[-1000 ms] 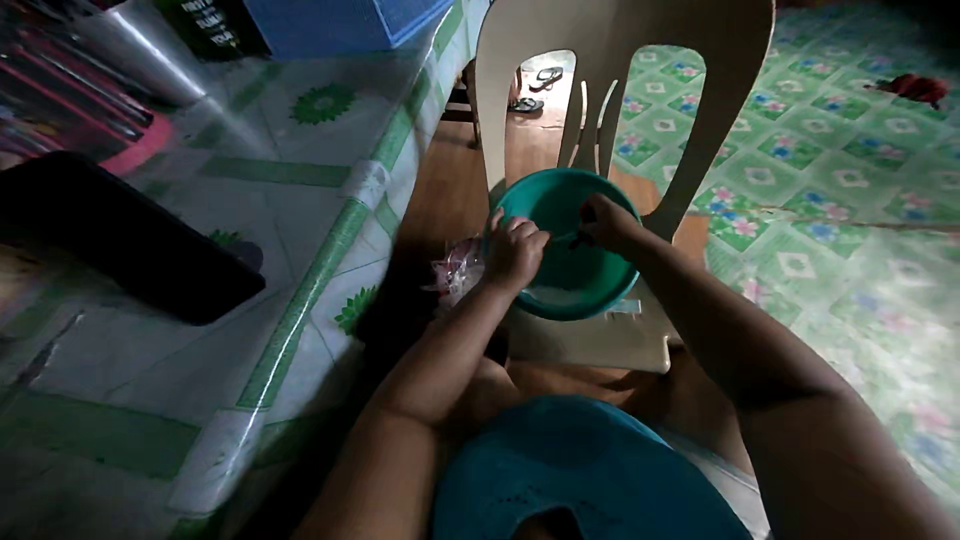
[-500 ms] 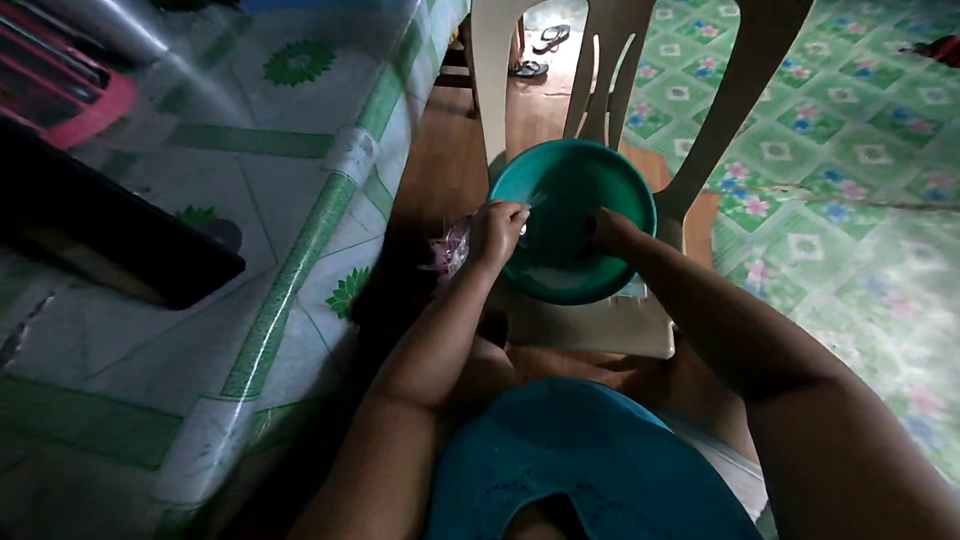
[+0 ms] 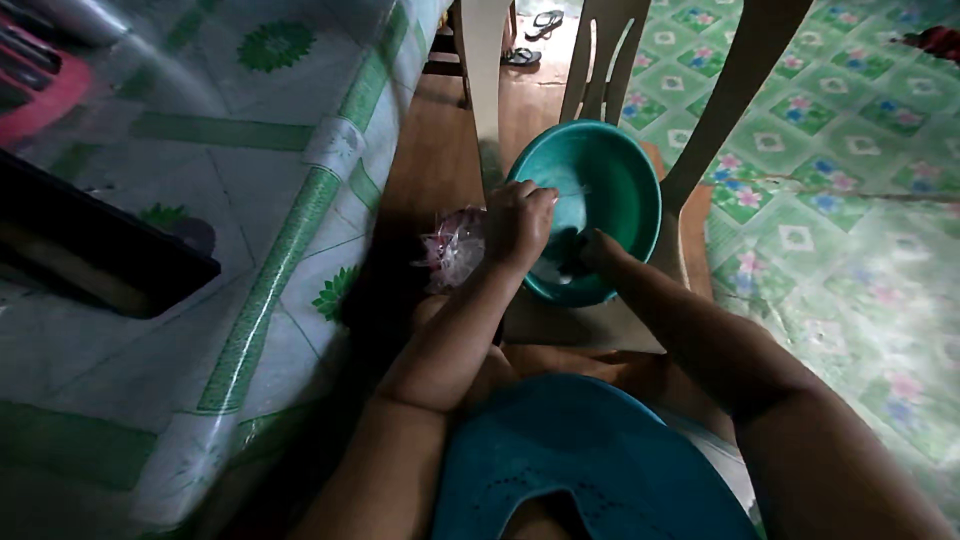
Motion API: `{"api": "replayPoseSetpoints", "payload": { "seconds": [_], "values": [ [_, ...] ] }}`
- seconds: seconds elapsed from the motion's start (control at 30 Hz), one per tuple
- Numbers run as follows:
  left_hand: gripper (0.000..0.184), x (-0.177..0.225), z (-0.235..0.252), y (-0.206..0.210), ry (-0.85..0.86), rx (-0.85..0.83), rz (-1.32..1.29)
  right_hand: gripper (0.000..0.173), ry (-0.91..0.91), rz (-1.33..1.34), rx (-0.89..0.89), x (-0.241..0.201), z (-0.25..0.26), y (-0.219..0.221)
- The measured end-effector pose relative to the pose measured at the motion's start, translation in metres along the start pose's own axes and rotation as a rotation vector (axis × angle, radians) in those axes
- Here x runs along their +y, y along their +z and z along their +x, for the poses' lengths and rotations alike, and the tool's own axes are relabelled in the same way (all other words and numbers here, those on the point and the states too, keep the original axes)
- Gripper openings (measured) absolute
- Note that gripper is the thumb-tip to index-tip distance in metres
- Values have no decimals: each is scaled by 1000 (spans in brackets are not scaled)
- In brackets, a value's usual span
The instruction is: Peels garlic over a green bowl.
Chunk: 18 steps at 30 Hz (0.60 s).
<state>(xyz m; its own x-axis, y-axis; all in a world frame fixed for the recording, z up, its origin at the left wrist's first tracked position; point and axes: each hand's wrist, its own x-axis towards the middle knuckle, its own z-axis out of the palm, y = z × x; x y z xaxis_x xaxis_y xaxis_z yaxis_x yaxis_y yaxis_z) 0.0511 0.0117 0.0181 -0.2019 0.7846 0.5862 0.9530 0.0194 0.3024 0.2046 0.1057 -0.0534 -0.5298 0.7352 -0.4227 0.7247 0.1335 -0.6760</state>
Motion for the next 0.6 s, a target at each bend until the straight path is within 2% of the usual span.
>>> {"api": "replayPoseSetpoints", "payload": {
  "seconds": [0.17,0.3,0.4,0.5,0.6],
  "values": [
    [20,-15,-2,3,-39,-20,-37,37,67,443,-71,-19,-1,27],
    [24,-42,-4,8,-229,-154,-147,41,20,680,-109,-37,-6,16],
    [24,-61,-9,20,-309,-150,-255,38,-21,684,-104,-50,-15,-8],
    [26,-59,-3,8,-420,-272,-267,39,-37,629,-28,-68,-21,-35],
    [29,-55,2,0,-429,-354,-240,39,-92,582,36,-79,-20,-61]
  ]
}}
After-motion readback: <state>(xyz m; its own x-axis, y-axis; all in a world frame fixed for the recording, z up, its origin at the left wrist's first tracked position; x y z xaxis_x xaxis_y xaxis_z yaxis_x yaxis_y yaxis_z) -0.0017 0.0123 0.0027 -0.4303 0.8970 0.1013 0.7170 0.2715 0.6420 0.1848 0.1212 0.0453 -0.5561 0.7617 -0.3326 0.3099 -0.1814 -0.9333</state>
